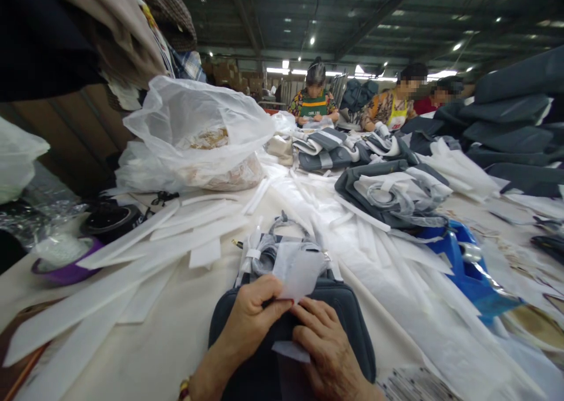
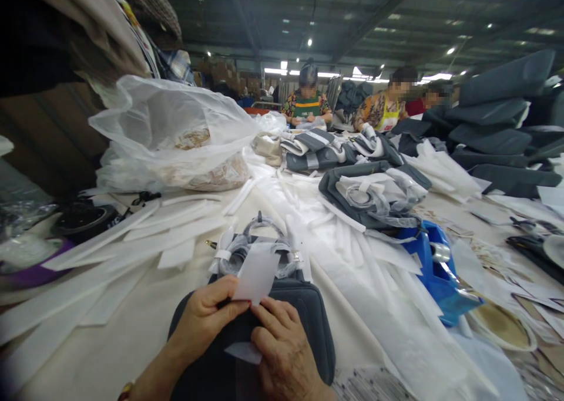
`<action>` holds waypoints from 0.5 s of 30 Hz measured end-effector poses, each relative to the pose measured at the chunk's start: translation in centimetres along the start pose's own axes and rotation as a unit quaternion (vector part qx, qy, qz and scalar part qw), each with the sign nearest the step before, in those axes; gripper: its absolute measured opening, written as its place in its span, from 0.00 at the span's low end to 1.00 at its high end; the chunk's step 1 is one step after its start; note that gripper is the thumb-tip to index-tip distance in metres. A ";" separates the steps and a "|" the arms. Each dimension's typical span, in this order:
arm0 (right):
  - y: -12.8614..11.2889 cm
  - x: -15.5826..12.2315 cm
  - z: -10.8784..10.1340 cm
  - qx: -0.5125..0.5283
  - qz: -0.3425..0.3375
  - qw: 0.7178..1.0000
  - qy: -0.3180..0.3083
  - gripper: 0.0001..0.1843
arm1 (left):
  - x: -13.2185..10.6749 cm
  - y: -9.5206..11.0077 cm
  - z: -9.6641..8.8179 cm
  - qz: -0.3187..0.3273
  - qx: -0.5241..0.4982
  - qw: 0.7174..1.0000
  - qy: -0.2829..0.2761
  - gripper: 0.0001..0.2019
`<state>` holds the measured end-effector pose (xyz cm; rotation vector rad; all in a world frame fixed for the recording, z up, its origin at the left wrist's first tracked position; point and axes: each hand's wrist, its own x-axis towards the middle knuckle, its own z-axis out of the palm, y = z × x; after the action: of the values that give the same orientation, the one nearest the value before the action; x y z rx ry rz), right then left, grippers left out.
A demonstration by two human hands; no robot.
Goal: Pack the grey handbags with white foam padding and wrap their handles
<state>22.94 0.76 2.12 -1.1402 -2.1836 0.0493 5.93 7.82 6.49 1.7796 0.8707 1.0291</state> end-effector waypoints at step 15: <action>-1.0 -2.6 0.0 0.093 0.035 0.985 0.140 0.12 | -2.7 -2.8 1.1 0.153 0.162 0.973 -0.060 0.09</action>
<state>23.22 -1.84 1.00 -1.0504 -1.8495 0.1133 5.39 6.15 2.87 2.2823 0.7334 1.0000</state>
